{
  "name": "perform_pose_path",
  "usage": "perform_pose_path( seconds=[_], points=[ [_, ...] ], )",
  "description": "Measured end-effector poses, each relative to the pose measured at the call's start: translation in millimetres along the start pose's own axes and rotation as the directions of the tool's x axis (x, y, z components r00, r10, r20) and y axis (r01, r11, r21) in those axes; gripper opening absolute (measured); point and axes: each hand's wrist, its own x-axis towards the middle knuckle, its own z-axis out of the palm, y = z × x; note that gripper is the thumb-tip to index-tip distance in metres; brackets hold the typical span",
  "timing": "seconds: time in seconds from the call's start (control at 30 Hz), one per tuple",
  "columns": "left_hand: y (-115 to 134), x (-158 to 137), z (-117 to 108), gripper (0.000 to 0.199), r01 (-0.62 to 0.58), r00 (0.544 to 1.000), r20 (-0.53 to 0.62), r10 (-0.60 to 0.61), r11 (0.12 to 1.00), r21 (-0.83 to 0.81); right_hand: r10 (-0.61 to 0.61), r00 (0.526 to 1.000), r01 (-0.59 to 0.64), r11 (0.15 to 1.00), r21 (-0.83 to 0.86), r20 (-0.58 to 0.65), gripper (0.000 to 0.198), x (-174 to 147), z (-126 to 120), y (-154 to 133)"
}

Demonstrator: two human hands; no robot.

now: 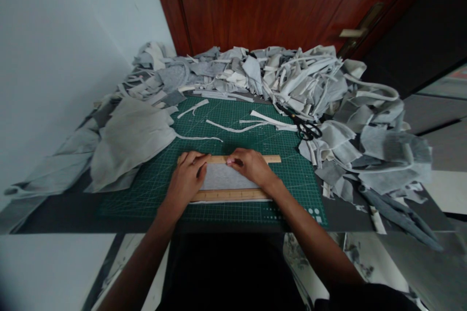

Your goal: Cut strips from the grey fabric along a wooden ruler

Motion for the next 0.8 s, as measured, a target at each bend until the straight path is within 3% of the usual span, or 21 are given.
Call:
perform_pose_path(
  seconds=[0.3,0.5,0.8],
  points=[
    [-6.1,-0.3,1.6,0.039,-0.027,0.997,0.066,0.028,0.999,-0.024,-0.007,1.0,0.007,1.0,-0.018,-0.015,0.007,10.4,15.8,-11.9],
    [-15.6,-10.7,-0.9,0.067,-0.065,0.995,0.079,0.067,0.997,-0.03,-0.041,0.998,0.047,0.99,-0.134,0.048,0.009,33.9,32.3,-37.2],
    [-6.0,-21.0,5.5,0.052,-0.047,0.999,0.023,0.047,0.999,0.018,-0.058,0.995,0.075,0.97,-0.231,0.081,0.018,39.6,40.7,-39.7]
  ],
)
